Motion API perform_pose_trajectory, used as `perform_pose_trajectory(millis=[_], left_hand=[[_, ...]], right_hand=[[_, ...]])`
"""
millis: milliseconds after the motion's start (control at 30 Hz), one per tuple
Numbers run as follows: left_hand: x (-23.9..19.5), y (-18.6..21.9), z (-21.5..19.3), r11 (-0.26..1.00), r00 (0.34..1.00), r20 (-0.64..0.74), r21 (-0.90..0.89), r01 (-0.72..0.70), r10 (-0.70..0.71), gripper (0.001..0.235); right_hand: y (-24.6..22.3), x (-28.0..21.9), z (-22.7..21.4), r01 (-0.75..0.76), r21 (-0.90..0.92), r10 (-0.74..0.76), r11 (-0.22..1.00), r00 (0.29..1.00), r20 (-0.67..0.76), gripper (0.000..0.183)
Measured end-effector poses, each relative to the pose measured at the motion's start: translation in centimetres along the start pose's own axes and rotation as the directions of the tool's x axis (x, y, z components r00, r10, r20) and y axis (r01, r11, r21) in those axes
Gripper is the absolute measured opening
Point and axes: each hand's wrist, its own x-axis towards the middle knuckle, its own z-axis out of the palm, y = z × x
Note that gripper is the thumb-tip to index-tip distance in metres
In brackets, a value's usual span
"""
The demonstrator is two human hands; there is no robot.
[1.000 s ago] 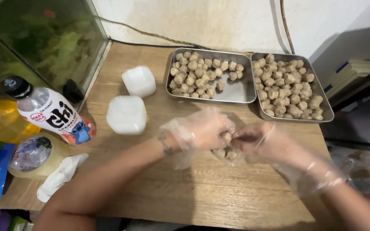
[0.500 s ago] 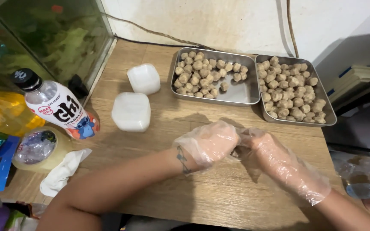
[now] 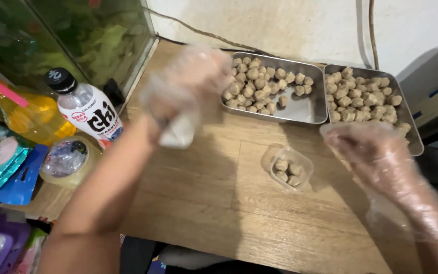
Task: Filling small plastic containers with meatballs from metal trays at a fast, efficient pace.
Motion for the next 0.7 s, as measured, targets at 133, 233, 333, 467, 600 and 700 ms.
perform_pose_trajectory(millis=[133,233,333,467,600,700], left_hand=[[3.2,-0.9,-3.2,-0.147,0.137,-0.244,0.857,0.495,-0.960,0.074],[2.9,-4.0,-4.0,-0.205,-0.048,-0.201,0.926,0.318,-0.979,0.071],[2.0,-6.0,-4.6,-0.191,-0.088,-0.175,0.954,0.230,-0.981,0.076],[1.1,-7.7,-5.4,-0.195,-0.063,-0.186,0.956,0.219,-0.981,0.090],[1.7,-7.1,-5.3,-0.215,-0.071,-0.206,0.959,0.186,-0.976,0.096],[3.2,-5.2,-4.7,-0.230,-0.082,-0.216,0.944,0.235,-0.973,0.098]], right_hand=[[-2.2,-0.2,-1.8,-0.038,0.277,0.069,0.960,0.992,-0.103,0.021],[-3.2,-0.4,-2.2,-0.230,0.275,0.259,0.934,0.963,-0.076,0.010],[-3.8,-0.9,-2.6,-0.333,0.290,0.362,0.897,0.931,-0.051,0.015],[-3.6,-1.4,-3.7,-0.404,0.267,0.425,0.875,0.905,-0.020,0.019],[-5.4,-0.8,-4.5,-0.643,0.204,0.660,0.738,0.751,-0.017,0.027],[-5.1,-1.0,-4.3,-0.568,0.377,0.618,0.731,0.786,-0.015,0.021]])
